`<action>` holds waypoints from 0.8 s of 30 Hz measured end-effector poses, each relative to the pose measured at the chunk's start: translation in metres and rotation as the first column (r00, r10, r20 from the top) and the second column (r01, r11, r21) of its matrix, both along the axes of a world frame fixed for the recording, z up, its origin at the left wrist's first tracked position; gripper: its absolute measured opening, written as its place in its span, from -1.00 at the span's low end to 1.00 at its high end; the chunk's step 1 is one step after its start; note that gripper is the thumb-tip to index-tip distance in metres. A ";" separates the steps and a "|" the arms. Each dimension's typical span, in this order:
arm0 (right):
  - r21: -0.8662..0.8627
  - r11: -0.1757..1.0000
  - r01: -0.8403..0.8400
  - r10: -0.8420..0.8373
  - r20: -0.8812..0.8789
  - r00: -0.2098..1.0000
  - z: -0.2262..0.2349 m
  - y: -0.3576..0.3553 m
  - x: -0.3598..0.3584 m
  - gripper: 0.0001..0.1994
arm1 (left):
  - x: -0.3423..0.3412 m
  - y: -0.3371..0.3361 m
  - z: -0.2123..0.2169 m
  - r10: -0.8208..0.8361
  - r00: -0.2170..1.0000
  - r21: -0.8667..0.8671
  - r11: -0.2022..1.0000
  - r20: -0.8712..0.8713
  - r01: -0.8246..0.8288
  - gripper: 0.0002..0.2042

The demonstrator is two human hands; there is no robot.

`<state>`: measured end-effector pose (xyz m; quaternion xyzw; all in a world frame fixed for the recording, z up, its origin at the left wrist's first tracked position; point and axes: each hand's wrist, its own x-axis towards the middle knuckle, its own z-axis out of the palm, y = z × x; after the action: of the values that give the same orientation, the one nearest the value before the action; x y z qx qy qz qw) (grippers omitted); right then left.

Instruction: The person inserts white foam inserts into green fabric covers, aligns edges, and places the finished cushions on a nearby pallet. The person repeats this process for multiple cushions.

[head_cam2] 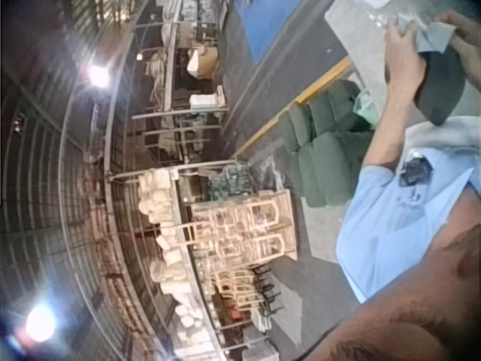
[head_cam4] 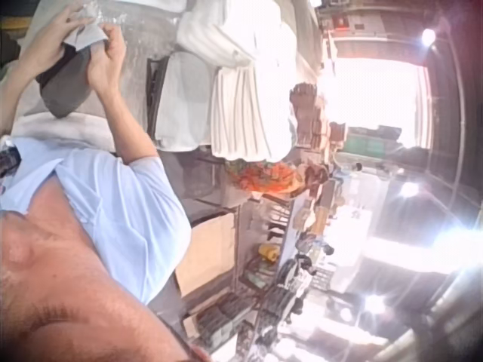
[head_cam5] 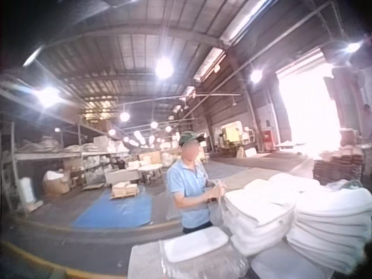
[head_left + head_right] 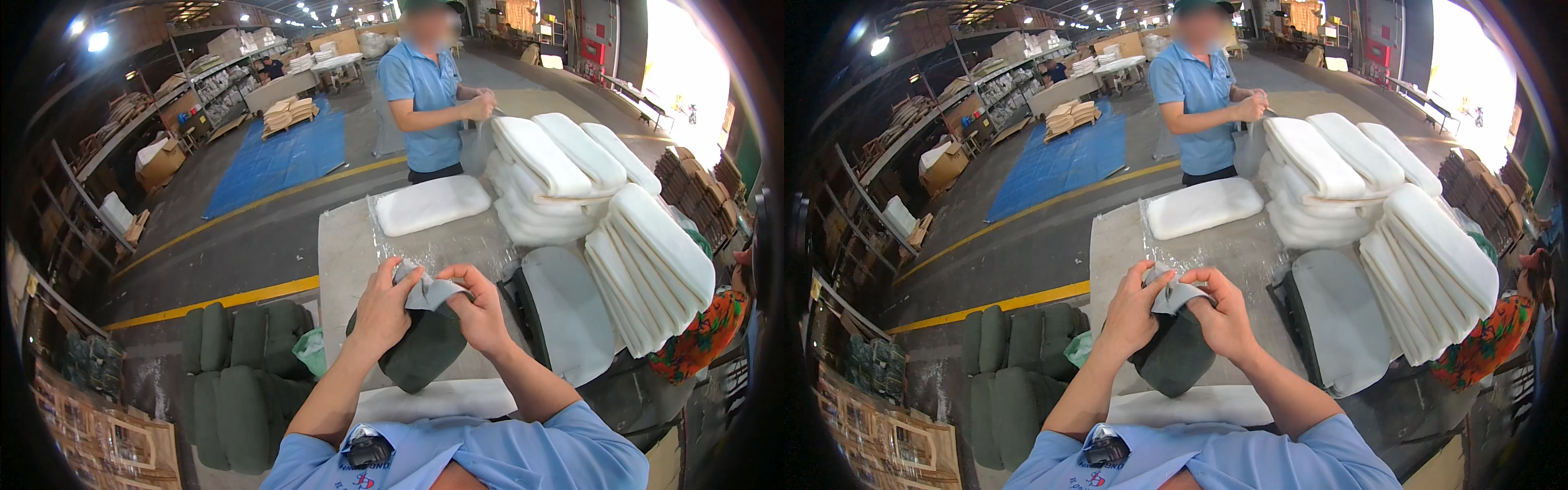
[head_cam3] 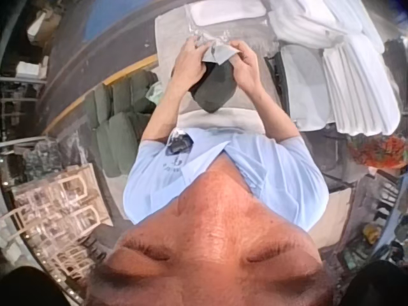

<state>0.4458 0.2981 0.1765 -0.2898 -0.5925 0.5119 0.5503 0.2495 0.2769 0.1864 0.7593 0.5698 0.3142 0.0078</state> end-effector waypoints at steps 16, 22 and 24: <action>0.100 0.995 0.021 -0.058 0.388 0.920 0.024 0.004 0.017 -0.87 | 0.017 -0.007 -0.005 -0.066 0.806 -0.069 0.989 0.589 0.132 -0.62; 0.135 0.990 -0.050 -0.020 0.468 0.883 0.025 0.015 0.022 -0.85 | -0.010 -0.013 -0.017 -0.130 0.855 -0.163 0.957 0.503 0.241 -0.69; 0.211 0.977 0.006 -0.115 0.510 0.852 0.017 0.023 0.028 -0.74 | -0.016 -0.017 -0.015 -0.099 0.750 -0.346 0.842 0.654 0.413 -0.72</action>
<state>0.4737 0.3215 0.1935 -0.3784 -0.7583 0.3343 0.4124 0.2336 0.2597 0.1713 0.6632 0.4810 0.3905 0.4199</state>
